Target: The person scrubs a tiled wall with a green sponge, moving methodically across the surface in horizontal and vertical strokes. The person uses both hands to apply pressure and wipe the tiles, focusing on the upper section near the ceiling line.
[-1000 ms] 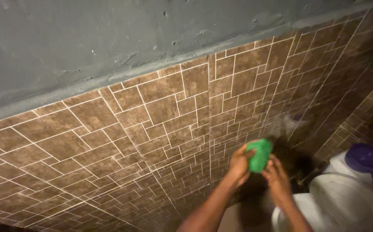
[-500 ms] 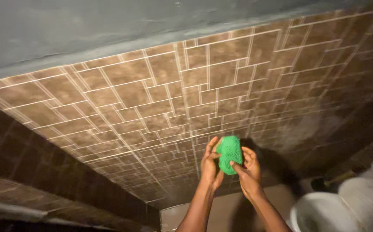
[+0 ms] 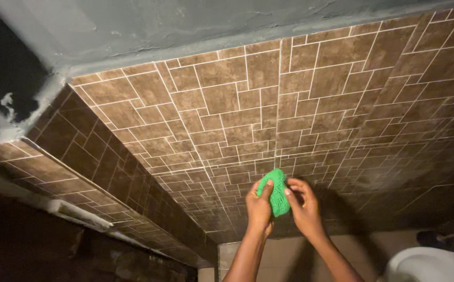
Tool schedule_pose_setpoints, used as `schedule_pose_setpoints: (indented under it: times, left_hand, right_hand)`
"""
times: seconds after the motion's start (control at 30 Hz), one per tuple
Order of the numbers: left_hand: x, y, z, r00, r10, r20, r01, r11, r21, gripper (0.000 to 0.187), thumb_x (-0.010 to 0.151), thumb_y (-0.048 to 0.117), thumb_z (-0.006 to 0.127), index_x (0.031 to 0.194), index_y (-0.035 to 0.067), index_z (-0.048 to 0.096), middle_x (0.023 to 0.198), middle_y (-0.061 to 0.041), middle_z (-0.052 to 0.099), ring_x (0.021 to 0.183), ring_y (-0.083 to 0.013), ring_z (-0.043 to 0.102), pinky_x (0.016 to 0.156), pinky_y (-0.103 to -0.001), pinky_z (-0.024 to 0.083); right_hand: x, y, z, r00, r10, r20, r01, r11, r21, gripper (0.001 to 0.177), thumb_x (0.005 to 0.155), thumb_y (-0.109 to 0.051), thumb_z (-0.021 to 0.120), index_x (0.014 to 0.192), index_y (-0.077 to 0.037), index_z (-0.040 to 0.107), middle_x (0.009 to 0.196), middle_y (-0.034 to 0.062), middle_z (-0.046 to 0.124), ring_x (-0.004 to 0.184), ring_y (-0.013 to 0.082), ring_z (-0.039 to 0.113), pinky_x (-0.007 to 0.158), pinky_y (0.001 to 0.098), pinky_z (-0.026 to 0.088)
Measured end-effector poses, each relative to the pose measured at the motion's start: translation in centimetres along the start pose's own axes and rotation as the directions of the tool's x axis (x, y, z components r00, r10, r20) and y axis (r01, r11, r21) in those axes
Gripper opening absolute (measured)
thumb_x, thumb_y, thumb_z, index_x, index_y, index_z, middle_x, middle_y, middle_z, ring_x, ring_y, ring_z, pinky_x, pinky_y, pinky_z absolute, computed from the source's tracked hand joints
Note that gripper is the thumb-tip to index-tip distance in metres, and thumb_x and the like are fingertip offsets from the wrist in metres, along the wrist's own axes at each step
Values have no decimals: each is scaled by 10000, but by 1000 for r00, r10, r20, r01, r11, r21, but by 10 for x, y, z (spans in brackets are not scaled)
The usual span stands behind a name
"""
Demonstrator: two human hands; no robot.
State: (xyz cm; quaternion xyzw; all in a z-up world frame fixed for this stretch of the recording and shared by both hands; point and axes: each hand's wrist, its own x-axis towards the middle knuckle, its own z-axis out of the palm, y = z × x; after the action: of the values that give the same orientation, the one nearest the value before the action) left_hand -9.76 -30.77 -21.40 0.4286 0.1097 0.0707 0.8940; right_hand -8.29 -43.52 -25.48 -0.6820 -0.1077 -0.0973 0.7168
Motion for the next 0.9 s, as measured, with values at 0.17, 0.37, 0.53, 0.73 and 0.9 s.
schedule_pose_setpoints:
  times: [0.17, 0.37, 0.53, 0.73, 0.9]
  left_hand:
    - [-10, 5, -8, 993, 117, -15, -111, 974, 199, 247, 963, 182, 670, 1122, 3, 729, 942, -63, 765, 788, -106, 691, 719, -277, 562]
    - [-1, -1, -32, 992, 103, 69, -101, 994, -39, 351, 1127, 313, 573, 1131, -30, 649, 918, -51, 671, 797, -120, 614, 725, -290, 521]
    - [-9, 17, -30, 995, -10, 96, 23, 990, -142, 360, 1023, 301, 524, 1224, 33, 656, 1122, -90, 748, 982, -145, 717, 898, -297, 574]
    - [-5, 27, -33, 996, 84, -32, -88, 987, -133, 417, 1063, 330, 521, 1250, -32, 608, 1161, -187, 748, 987, -251, 693, 877, -393, 566]
    - [-9, 27, -28, 971, 237, -23, -238, 958, -163, 412, 1066, 313, 462, 1387, 56, 496, 1176, -208, 700, 1104, -288, 704, 971, -413, 564]
  right_hand:
    - [2, -20, 23, 998, -56, 12, 57, 998, -31, 425, 941, -72, 678, 1350, 21, 611, 1156, 110, 677, 1035, 140, 636, 910, 283, 520]
    - [-4, -13, 43, 987, 158, 29, -159, 927, 340, 273, 974, -58, 646, 1233, 29, 656, 1141, 101, 732, 1026, 131, 661, 912, 282, 528]
    - [-2, 5, 62, 993, 110, -51, -88, 942, 323, 175, 975, -90, 636, 1112, 19, 643, 1199, 77, 720, 1063, 108, 653, 938, 265, 517]
    - [-9, 25, 67, 962, -155, -225, 118, 978, -170, 165, 1062, -133, 618, 1123, 19, 631, 1057, 80, 680, 1010, 126, 621, 922, 271, 492]
    - [-29, 14, 73, 984, 154, -86, -126, 955, 269, 179, 1007, -93, 614, 1150, 15, 618, 1055, 88, 677, 965, 110, 620, 855, 267, 511]
